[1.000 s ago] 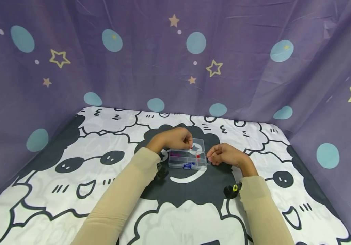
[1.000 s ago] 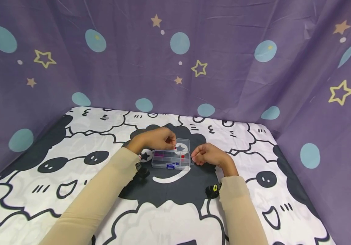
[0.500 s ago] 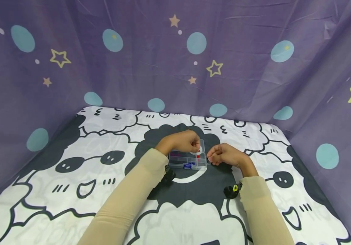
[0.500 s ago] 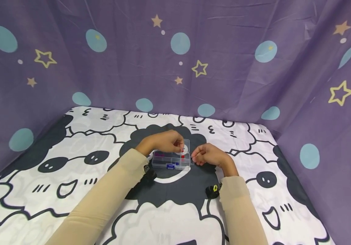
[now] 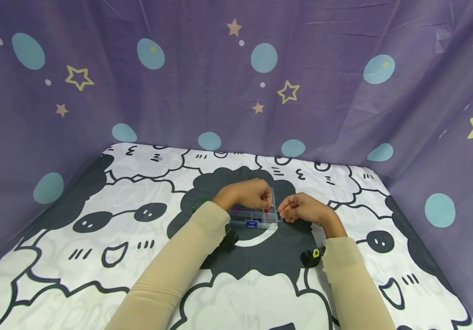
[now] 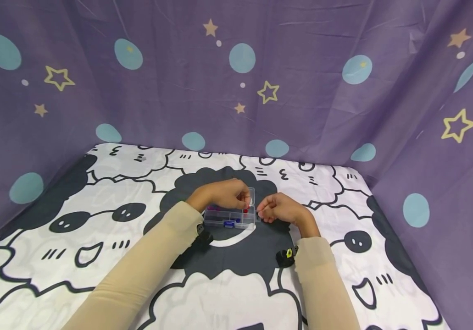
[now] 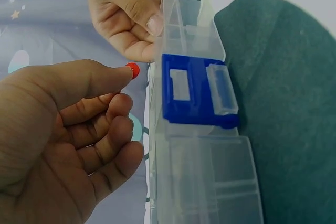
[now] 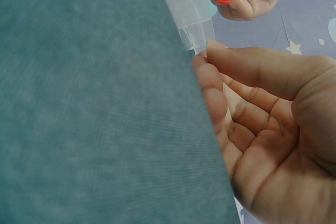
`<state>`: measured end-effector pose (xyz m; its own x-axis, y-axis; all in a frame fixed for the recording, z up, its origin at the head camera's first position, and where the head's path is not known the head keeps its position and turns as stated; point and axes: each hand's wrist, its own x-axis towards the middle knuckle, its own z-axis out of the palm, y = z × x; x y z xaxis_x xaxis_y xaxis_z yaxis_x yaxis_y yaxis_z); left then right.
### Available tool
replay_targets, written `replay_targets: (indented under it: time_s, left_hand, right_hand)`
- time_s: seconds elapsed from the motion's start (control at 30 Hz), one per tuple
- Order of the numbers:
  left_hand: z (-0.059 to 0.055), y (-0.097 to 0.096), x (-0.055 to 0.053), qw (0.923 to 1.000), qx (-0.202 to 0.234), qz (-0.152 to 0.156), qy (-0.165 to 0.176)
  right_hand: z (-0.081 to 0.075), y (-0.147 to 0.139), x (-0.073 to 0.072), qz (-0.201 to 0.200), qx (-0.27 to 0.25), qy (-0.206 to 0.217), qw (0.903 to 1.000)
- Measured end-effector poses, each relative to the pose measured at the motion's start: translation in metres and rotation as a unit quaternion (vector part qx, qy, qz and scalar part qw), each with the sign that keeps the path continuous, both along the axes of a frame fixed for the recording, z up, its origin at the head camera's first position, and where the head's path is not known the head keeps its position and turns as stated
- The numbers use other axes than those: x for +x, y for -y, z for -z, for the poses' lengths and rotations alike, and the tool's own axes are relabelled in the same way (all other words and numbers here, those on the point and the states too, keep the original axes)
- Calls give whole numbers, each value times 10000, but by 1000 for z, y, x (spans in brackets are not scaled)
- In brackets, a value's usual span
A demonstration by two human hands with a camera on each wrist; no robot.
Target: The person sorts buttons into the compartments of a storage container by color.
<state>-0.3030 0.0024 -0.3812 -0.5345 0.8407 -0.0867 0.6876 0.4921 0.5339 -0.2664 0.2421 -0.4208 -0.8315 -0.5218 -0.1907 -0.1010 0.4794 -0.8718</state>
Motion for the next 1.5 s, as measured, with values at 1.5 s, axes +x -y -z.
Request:
replay_targets:
  time_s: [1.5]
  left_hand:
    - [-5,69,-2,9984,6,-533,-165]
  right_hand:
    - [1,0,1,45,-5,41,10000]
